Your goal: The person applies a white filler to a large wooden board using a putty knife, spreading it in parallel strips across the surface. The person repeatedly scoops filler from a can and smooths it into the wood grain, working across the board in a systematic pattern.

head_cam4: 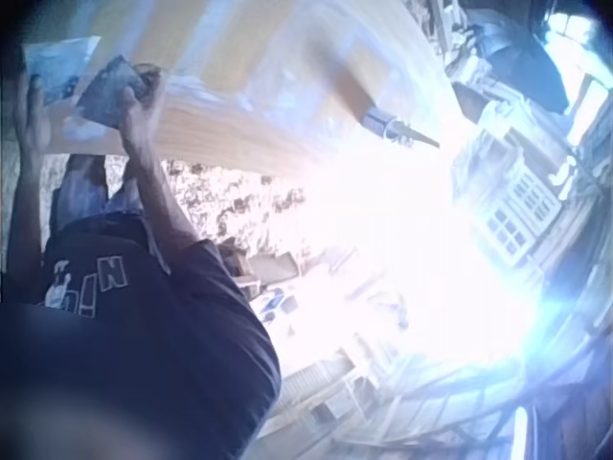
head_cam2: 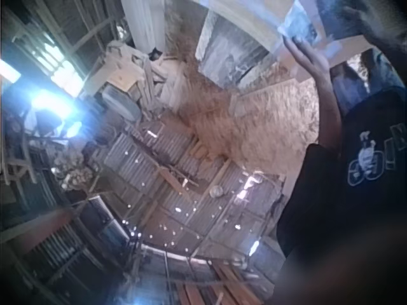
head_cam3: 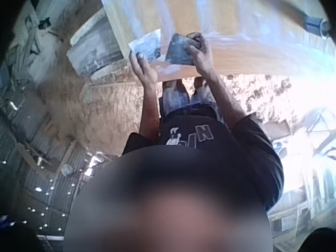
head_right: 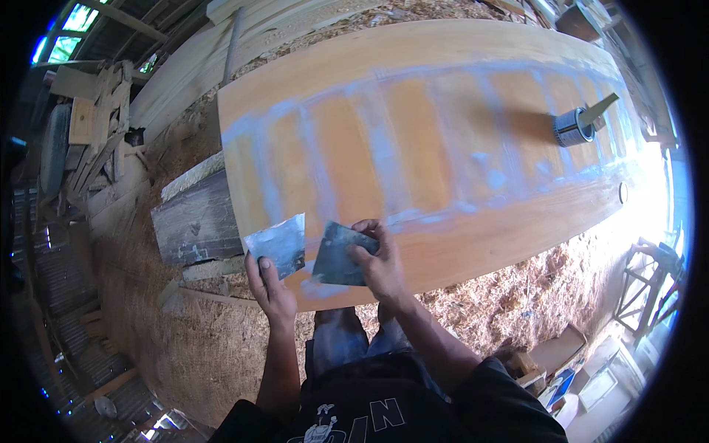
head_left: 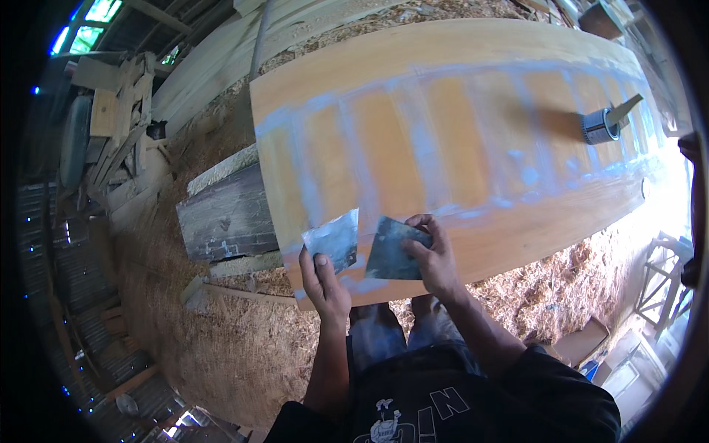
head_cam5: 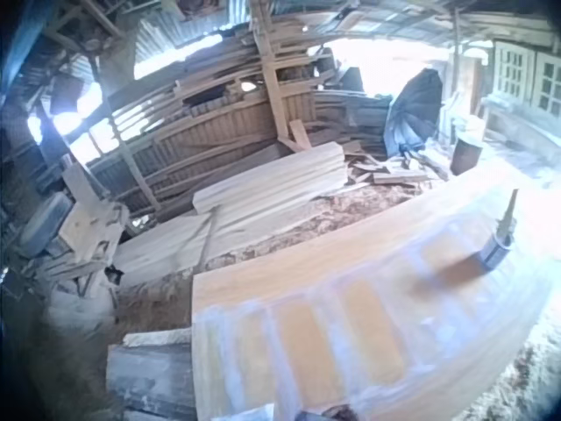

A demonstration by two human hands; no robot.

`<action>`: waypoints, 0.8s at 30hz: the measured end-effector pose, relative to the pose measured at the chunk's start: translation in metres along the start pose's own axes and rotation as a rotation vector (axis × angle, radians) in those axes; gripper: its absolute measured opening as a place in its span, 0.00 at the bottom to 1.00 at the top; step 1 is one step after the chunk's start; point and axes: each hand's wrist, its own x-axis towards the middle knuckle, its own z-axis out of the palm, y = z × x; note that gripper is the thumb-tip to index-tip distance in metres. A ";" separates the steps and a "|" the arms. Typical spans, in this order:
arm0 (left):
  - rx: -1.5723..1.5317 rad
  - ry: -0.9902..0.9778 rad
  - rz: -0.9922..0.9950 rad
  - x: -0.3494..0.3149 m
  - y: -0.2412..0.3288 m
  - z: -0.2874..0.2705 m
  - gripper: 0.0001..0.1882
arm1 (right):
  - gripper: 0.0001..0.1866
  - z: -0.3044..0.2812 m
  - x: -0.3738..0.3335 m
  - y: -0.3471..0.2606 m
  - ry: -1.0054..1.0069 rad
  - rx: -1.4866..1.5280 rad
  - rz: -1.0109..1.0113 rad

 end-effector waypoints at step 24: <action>0.243 -0.366 0.445 0.001 0.005 0.028 0.23 | 0.20 0.014 -0.011 -0.042 0.078 -0.073 -0.069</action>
